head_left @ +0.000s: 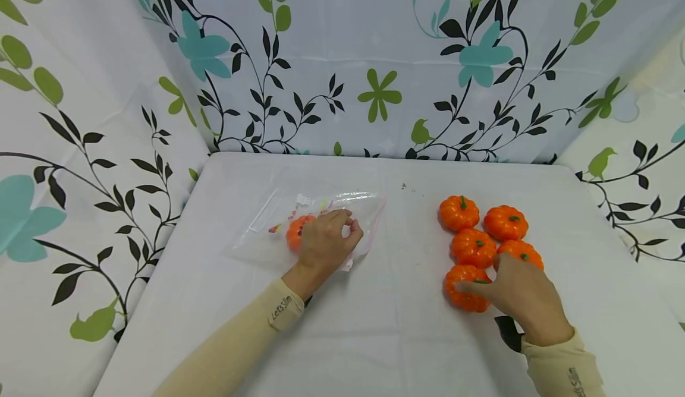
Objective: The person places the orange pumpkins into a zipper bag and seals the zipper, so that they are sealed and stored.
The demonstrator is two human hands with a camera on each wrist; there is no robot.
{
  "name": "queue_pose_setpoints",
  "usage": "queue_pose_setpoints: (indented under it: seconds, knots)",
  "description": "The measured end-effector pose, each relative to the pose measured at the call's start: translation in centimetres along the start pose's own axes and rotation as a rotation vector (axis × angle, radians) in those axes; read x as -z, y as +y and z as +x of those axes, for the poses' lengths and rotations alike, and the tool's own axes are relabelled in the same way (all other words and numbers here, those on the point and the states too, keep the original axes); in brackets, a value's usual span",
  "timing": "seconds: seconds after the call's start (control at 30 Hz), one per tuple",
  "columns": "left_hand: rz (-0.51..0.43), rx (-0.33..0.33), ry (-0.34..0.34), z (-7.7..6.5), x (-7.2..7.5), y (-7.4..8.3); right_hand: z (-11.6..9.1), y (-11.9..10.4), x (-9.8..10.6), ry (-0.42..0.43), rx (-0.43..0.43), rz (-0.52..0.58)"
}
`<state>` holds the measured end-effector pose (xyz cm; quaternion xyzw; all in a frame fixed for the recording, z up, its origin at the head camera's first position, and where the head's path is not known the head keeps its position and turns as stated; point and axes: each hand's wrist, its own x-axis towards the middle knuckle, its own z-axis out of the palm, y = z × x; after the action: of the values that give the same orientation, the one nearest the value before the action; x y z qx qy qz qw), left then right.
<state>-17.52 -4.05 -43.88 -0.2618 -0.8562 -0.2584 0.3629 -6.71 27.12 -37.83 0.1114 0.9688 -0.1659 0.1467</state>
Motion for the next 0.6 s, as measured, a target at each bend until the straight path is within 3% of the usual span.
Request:
queue_pose_setpoints:
  seconds: [0.37, 0.6]
  knots:
    - [0.007, -0.005, -0.009, -0.2, 0.0, 0.2, 0.6, 0.6, -1.9, -0.05, 0.036, 0.0]
    - [0.018, -0.012, -0.004, -0.6, -0.1, 0.4, 0.9, -0.5, -2.1, -0.05, 0.197, 0.049]
